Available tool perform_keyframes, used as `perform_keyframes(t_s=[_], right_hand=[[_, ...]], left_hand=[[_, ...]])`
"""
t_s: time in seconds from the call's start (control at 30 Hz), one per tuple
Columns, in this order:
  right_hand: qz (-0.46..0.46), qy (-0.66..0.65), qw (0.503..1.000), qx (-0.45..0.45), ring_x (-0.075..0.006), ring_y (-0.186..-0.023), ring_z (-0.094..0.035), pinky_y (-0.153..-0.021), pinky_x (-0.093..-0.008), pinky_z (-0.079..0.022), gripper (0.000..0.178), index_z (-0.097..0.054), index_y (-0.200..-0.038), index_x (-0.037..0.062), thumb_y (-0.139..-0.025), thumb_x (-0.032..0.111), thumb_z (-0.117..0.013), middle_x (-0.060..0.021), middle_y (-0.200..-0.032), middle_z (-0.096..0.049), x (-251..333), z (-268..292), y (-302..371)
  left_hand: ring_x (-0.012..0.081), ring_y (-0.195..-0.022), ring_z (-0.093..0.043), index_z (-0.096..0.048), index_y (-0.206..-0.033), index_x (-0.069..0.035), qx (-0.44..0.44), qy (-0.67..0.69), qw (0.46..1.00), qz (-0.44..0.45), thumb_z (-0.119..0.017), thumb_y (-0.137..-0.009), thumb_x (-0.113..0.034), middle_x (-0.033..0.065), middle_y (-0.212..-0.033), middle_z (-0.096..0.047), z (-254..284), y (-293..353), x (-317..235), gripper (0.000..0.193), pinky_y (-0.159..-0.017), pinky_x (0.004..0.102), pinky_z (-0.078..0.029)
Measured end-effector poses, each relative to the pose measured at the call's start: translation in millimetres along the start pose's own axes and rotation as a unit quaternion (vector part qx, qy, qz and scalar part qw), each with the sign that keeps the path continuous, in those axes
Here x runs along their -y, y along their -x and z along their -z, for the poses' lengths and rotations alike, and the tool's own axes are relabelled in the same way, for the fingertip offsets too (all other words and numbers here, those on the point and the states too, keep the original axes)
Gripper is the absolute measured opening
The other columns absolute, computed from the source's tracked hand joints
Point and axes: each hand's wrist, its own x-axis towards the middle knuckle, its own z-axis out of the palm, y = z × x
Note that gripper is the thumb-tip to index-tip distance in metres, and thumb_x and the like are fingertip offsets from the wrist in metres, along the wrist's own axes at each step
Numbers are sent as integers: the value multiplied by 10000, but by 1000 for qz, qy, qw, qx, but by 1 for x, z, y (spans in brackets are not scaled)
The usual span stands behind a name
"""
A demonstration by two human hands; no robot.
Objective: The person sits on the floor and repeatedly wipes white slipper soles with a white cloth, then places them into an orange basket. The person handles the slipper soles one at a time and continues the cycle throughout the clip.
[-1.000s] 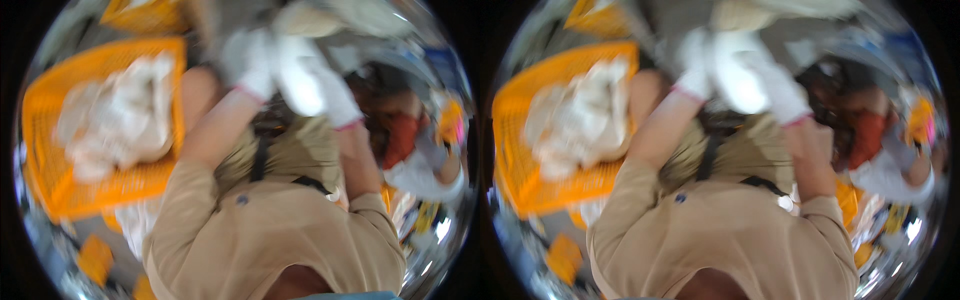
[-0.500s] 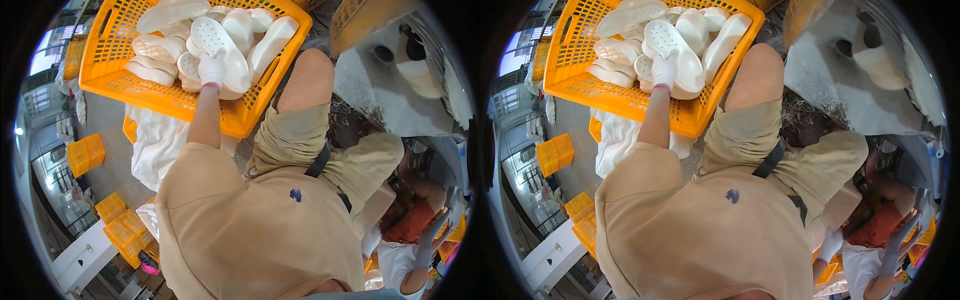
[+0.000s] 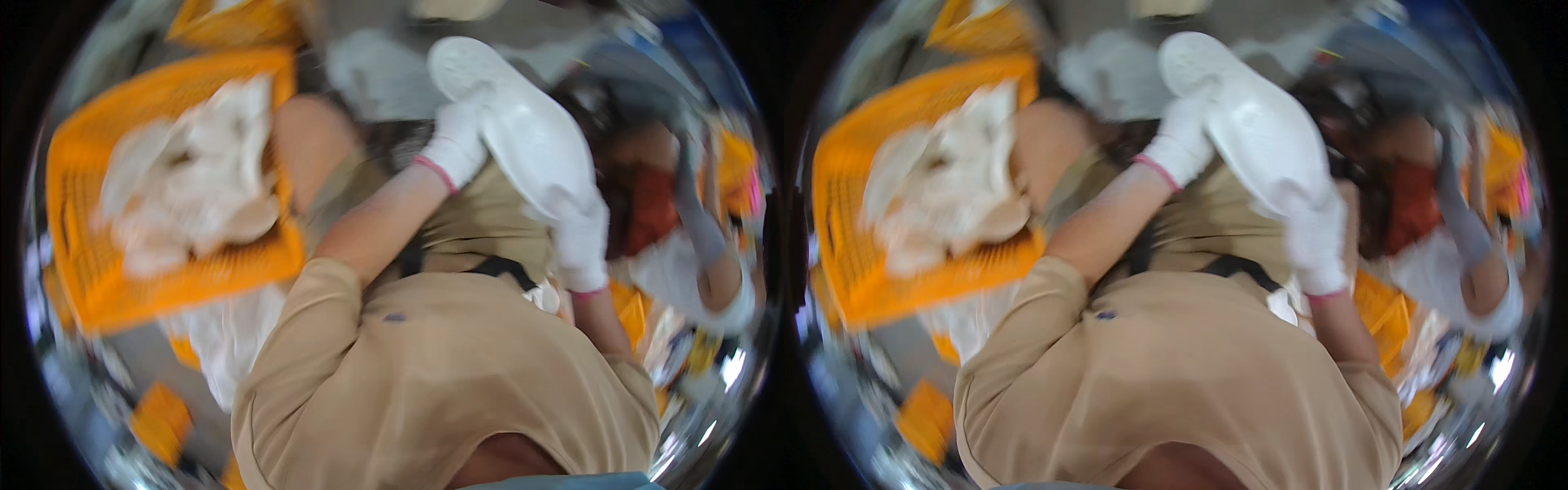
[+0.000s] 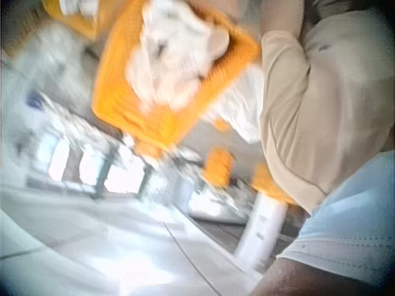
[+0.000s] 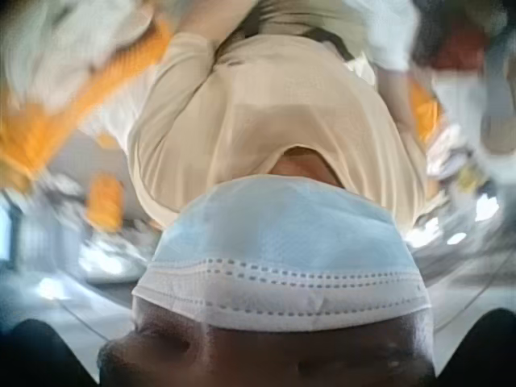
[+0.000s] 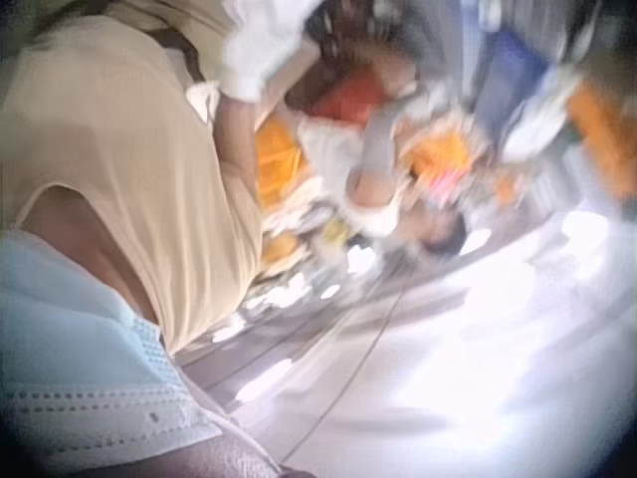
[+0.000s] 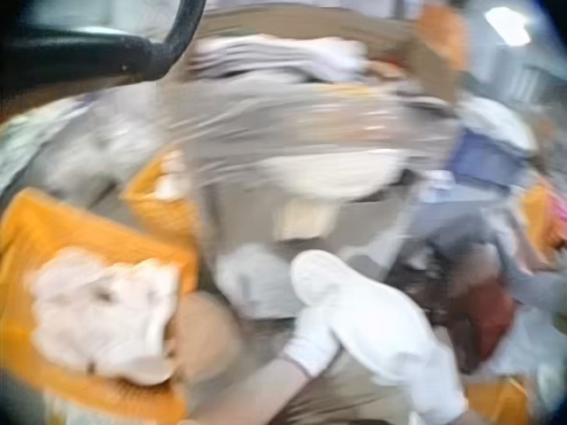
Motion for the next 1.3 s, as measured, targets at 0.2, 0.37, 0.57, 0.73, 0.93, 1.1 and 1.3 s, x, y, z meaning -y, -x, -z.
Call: perform_keyframes(t_s=[0.2, 0.37, 0.57, 0.73, 0.93, 1.1, 1.3], right_hand=[[235, 68, 950, -192, -290, -1051, -734, -878, -401, -578, 422, -529, -1367, -60, -989, 120, -585, -216, -1033, -720, 26, 1, -49], [317, 108, 938, -89, -475, -940, -686, -839, -520, -546, 329, -627, -1087, -64, -929, 199, -509, -285, -988, -699, 47, -20, -153], [291, 163, 939, -82, -495, -966, -669, -897, -538, -530, 380, -694, -897, -21, -893, 329, -546, -295, -960, -704, 63, -35, -221], [254, 247, 929, -105, -460, -952, -699, -888, -523, -554, 382, -742, -968, 15, -897, 352, -575, -275, -990, -725, 72, -46, -238], [216, 231, 944, -92, -463, -1026, -688, -906, -493, -532, 396, -737, -1028, -50, -914, 322, -665, -311, -1036, -719, 82, -49, -234], [289, 211, 934, -8, -365, -862, -720, -783, -431, -549, 519, -733, -996, -22, -856, 476, -691, -223, -917, -727, 50, -23, -192], [251, 96, 948, -170, -333, -1103, -713, -973, -381, -553, 622, -561, -1392, -4, -841, 234, -726, -210, -1193, -716, 41, -7, -148]], left_hand=[[307, -1188, -653, -584, -1363, 5, 170, -8, 984, -43, -582, -1054, -213, 168, -1308, -669, -79, -66, 4, 378, -1058, 431, -533], [343, -1338, -568, -529, -1435, -35, 21, -183, 983, 21, -492, -1078, -274, 165, -1420, -605, -41, -138, -68, 431, -1105, 531, -491], [276, -1176, -652, -623, -1370, 43, -74, -685, 699, -194, -741, -908, -515, 170, -1260, -691, 37, -83, -131, 734, -997, 400, -501], [205, -1100, -674, -624, -1353, 56, 7, -600, 755, -263, -827, -881, -283, 172, -1192, -701, 30, -35, -115, 615, -927, 354, -559], [134, -926, -696, -640, -1269, 64, 83, -540, 827, -134, -806, -909, -142, 79, -1079, -739, 5, -9, -88, 446, -832, 289, -572], [149, -896, -686, -684, -1174, 37, 79, -274, 951, -115, -797, -924, -169, 67, -1063, -731, -38, -26, -28, 343, -794, 292, -554], [224, -1041, -684, -652, -1248, 46, 83, -170, 966, -179, -742, -968, -386, 104, -1154, -700, -80, -100, 18, 523, -896, 352, -565]])
